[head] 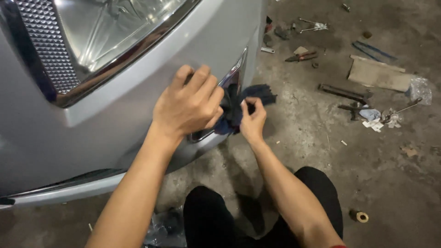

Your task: The person cleans the front headlight of a white car using a dark cloth. They wipe the headlight lens and the surrounding bumper area with both hands, moving around the front of the vehicle to reach different sections.

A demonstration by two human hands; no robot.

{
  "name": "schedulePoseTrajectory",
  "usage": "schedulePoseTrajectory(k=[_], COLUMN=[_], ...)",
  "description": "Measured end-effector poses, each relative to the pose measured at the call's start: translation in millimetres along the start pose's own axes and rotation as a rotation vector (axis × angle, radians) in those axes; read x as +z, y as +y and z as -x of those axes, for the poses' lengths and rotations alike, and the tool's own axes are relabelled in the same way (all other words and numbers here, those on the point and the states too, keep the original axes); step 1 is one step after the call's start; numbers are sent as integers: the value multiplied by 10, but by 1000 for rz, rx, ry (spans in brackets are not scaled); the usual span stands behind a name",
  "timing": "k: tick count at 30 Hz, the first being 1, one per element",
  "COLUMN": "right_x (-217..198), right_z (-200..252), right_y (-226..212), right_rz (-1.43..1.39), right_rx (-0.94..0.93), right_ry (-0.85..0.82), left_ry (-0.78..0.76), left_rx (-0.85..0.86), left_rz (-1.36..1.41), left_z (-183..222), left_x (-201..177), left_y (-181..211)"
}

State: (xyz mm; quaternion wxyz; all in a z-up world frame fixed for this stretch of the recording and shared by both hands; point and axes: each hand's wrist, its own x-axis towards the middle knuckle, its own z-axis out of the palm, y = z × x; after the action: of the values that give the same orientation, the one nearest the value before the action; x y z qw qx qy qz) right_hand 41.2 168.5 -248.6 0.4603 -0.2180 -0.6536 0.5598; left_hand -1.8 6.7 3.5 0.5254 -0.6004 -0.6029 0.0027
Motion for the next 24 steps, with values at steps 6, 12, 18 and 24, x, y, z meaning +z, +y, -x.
schedulePoseTrajectory(k=[6,12,18,24], right_x=[93,-88,-12,-6], right_z=[169,222,119,161], right_y=[-749,-927,-736,-849], right_rz=[260,661,621,588], right_rx=[-436,-490,-599,-621], right_ry=[-61,-252,-240,-167], left_ry=[11,-32,-86,-75], left_rx=[18,23,39,55], left_rz=[-18,-38,-74,-64], left_z=[-3,-10,-79,-56], left_x=[1,-119,-179,-179], left_y=[-23,-41,-72,-71])
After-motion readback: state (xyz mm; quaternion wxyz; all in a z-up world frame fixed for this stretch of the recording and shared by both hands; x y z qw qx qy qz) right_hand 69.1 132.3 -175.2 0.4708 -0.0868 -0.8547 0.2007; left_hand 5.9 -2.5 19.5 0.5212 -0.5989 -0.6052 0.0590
